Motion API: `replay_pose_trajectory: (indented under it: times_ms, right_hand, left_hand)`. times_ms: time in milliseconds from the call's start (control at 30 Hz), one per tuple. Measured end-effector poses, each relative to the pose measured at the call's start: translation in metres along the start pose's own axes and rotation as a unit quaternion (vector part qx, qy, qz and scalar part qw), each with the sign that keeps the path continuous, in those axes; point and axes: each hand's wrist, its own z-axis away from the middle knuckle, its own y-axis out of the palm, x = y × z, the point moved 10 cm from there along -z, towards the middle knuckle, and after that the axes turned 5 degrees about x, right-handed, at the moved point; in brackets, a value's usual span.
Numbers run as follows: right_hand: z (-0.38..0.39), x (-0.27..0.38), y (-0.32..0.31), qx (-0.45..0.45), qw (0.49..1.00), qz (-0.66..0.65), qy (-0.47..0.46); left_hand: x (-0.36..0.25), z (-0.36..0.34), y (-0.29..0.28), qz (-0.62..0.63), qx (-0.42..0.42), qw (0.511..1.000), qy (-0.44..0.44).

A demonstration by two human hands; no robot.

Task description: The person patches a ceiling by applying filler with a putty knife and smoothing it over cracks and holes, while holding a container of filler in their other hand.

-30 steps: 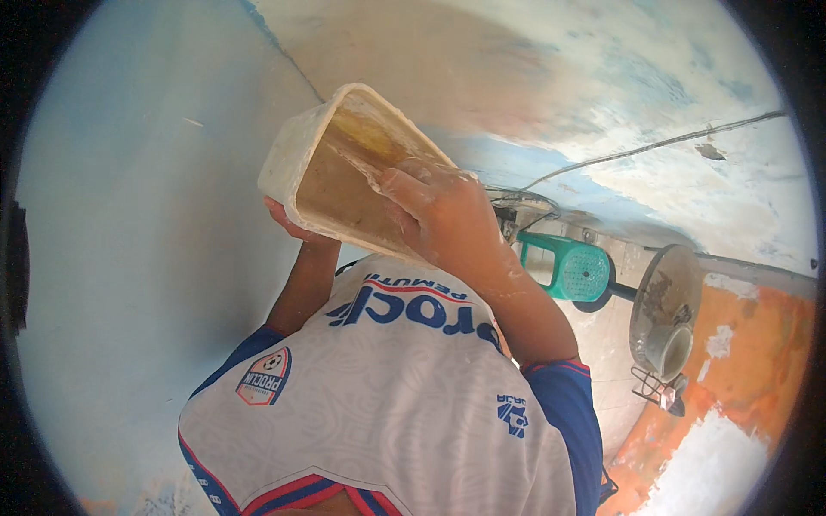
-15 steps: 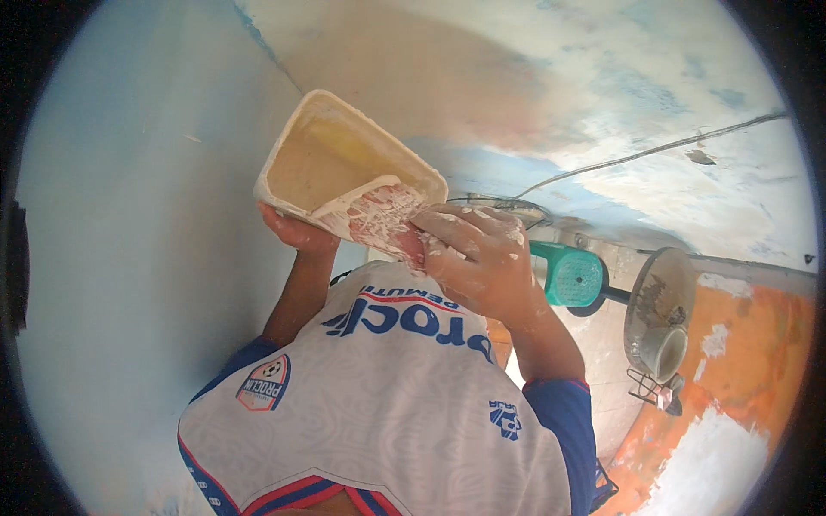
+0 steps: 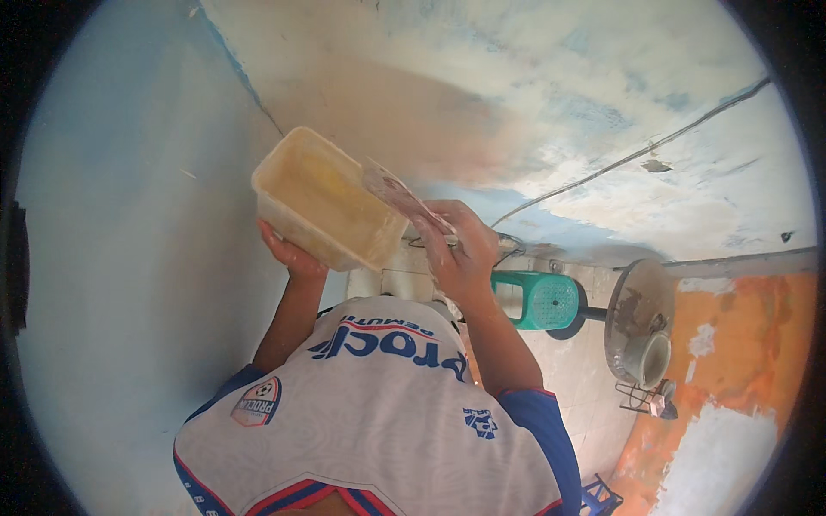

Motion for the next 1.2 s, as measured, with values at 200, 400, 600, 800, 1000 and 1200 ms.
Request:
replay_pose_trajectory:
  times_ms: [200,400,600,800,1000,1200]
  right_hand:
    - [-0.008,0.011,0.002,0.001,0.995,0.004,-0.096]
    - [0.012,-0.053,-0.022,-0.124,0.983,-0.124,0.061]
    - [-0.003,-0.13,-0.039,-0.193,0.934,-0.278,0.119]
    - [-0.028,-0.177,-0.055,-0.152,0.958,-0.202,0.139]
    - [-0.047,-0.186,-0.109,-0.216,0.965,0.008,0.149]
    - [-0.017,-0.156,-0.151,-0.245,0.958,-0.084,0.126]
  left_hand:
    - [0.025,-0.005,-0.018,0.057,-0.042,0.995,-0.07]
    - [0.034,-0.015,-0.01,0.09,0.002,0.993,-0.078]
    - [0.035,-0.026,0.0,0.073,0.014,0.995,-0.068]
    - [0.022,-0.013,-0.003,0.062,-0.028,0.995,-0.069]
    - [0.026,-0.006,-0.02,0.035,-0.036,0.995,-0.087]
    - [0.008,0.009,-0.033,0.024,-0.044,0.998,-0.046]
